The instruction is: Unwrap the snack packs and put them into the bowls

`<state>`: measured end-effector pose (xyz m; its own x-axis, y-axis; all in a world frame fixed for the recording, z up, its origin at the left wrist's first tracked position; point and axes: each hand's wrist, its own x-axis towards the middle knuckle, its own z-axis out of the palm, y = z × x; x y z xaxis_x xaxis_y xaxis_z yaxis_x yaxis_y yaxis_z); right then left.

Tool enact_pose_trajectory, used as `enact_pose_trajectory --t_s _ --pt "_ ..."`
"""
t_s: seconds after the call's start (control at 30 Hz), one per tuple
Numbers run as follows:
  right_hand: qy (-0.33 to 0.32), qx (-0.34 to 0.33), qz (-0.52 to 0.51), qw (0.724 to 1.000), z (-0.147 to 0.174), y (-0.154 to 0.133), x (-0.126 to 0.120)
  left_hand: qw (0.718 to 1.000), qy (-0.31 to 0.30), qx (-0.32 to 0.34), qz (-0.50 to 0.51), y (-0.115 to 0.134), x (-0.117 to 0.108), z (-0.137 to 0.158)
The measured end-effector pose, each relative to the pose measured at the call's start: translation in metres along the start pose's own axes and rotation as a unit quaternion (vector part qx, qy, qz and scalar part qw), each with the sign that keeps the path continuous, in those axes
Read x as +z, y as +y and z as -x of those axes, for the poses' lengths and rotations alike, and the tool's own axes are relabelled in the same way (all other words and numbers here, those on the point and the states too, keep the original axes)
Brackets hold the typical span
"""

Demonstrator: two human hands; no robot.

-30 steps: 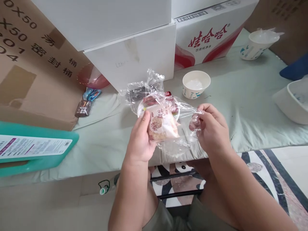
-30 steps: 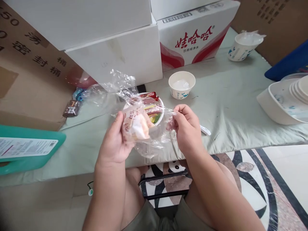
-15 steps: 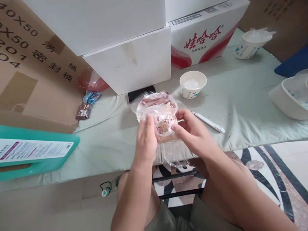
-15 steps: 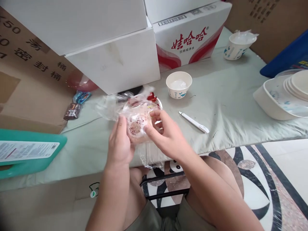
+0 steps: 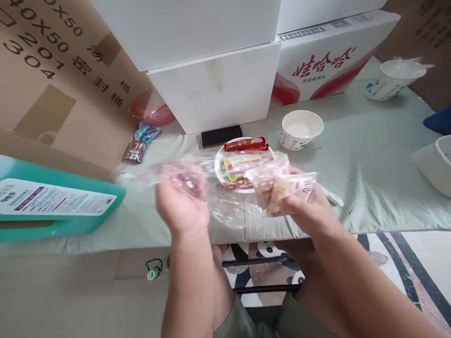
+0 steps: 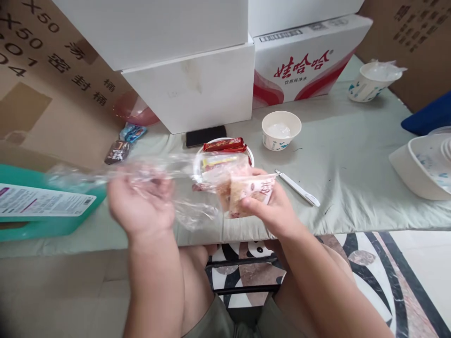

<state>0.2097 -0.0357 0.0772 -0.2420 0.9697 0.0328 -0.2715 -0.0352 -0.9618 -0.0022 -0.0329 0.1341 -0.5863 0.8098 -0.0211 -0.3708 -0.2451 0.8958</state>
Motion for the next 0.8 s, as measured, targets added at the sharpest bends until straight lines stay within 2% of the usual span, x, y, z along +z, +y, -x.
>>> enact_pose_trajectory --t_s 0.1,0.2,0.27,0.33,0.37,0.43,0.5,0.57,0.73,0.8 --pt "0.103 -0.062 -0.001 0.993 -0.012 -0.002 -0.009 0.992 0.050 -0.014 0.111 0.021 -0.025 -0.022" --pt "0.181 -0.104 0.016 0.978 -0.028 -0.007 -0.012 0.975 0.124 -0.048 0.180 0.026 -0.045 -0.039" --pt "0.156 -0.090 0.057 0.982 -0.039 -0.011 -0.008 0.961 0.159 -0.088 0.207 0.019 -0.052 -0.048" --pt "0.088 -0.050 0.121 0.988 -0.050 -0.014 0.000 0.954 0.154 -0.130 0.223 0.010 -0.056 -0.055" --pt "0.060 -0.031 0.168 0.984 -0.055 -0.014 0.004 0.953 0.140 -0.143 0.226 0.006 -0.057 -0.057" --pt "0.042 -0.023 0.280 0.959 -0.066 -0.012 0.013 0.956 0.117 -0.149 0.224 0.001 -0.059 -0.059" --pt "0.054 -0.053 0.366 0.928 -0.076 -0.007 0.018 0.960 0.109 -0.142 0.217 -0.001 -0.062 -0.061" --pt "0.076 -0.091 0.396 0.911 -0.082 0.000 0.021 0.961 0.113 -0.138 0.213 0.000 -0.067 -0.063" --pt "0.177 -0.107 0.344 0.916 -0.086 0.008 0.016 0.965 0.121 -0.135 0.190 0.002 -0.079 -0.070" --pt "0.224 -0.138 0.318 0.911 -0.084 0.006 0.014 0.964 0.129 -0.136 0.187 0.001 -0.082 -0.071"
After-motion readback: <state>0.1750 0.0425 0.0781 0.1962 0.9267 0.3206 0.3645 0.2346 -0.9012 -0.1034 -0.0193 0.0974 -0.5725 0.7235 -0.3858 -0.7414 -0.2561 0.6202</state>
